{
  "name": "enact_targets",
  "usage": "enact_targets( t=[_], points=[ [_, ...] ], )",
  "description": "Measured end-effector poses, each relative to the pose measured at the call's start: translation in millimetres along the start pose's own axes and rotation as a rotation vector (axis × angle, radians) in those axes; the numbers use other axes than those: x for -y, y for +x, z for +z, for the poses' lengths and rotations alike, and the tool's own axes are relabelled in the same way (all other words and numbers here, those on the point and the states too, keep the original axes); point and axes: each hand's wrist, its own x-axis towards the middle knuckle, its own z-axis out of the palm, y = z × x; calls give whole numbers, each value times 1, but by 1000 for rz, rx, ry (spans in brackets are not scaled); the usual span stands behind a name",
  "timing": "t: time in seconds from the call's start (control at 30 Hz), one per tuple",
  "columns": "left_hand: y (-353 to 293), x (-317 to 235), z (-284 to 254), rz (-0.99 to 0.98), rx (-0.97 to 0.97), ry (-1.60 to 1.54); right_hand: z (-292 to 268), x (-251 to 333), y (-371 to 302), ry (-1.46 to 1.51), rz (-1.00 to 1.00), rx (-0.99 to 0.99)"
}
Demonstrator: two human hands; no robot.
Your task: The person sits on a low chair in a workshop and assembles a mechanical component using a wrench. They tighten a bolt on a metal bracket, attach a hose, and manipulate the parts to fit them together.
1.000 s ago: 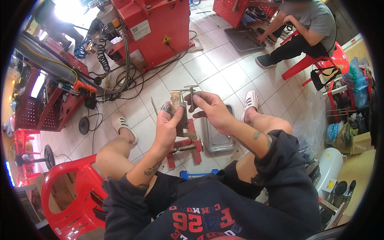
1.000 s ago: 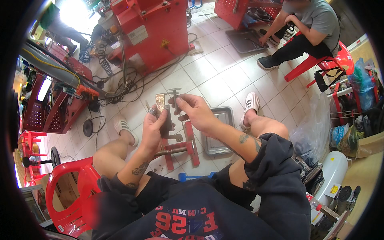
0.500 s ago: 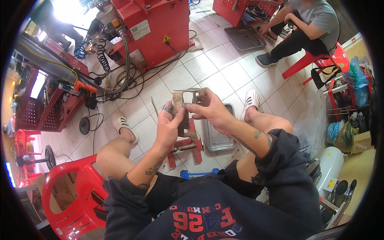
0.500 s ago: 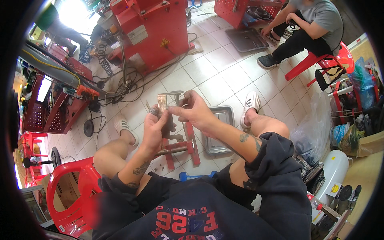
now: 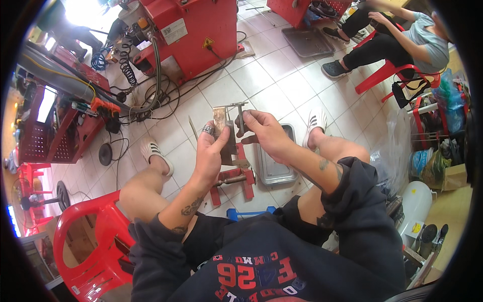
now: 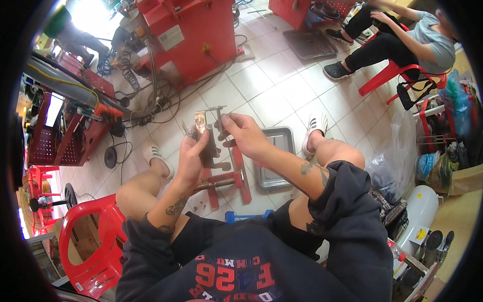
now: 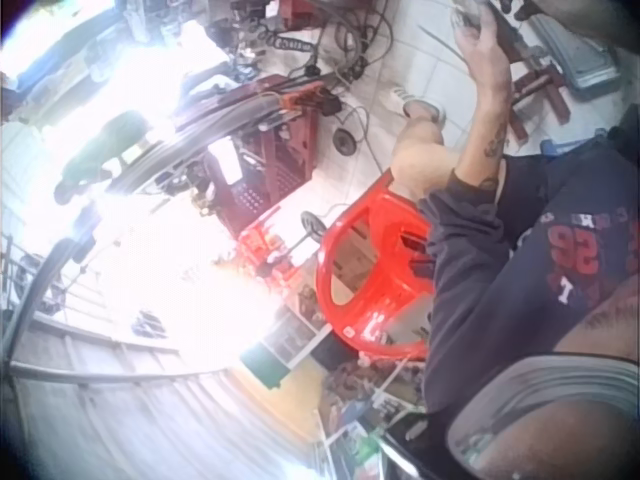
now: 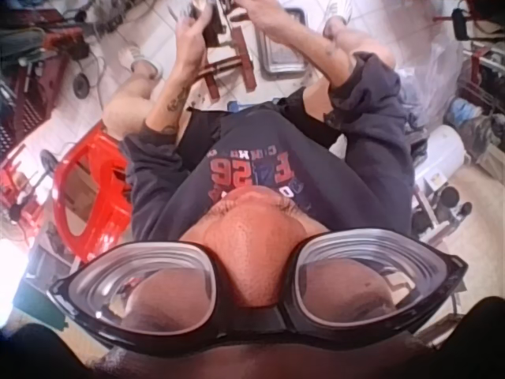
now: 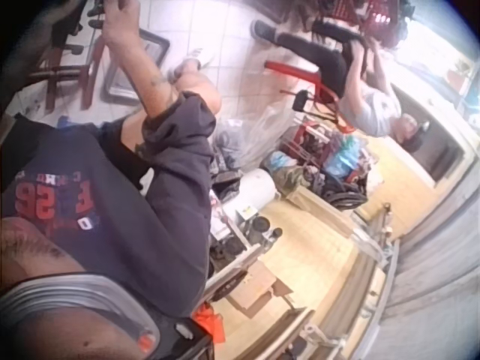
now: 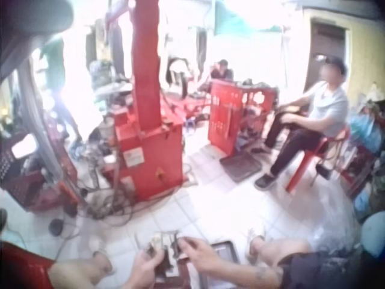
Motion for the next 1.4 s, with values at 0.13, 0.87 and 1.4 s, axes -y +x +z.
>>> enact_targets(
  t=[0.13, 0.87, 1.4],
  points=[
    [1, 1, -3, 5, 43, -15, 2, -6, -1, 59, -29, 25],
    [21, 11, -40, -271, -172, -230, -163, -206, 99, -1590, 319, -197],
    [29, 17, -40, -547, -170, -72, -213, -356, 100, -1432, 275, -387]
  ],
)
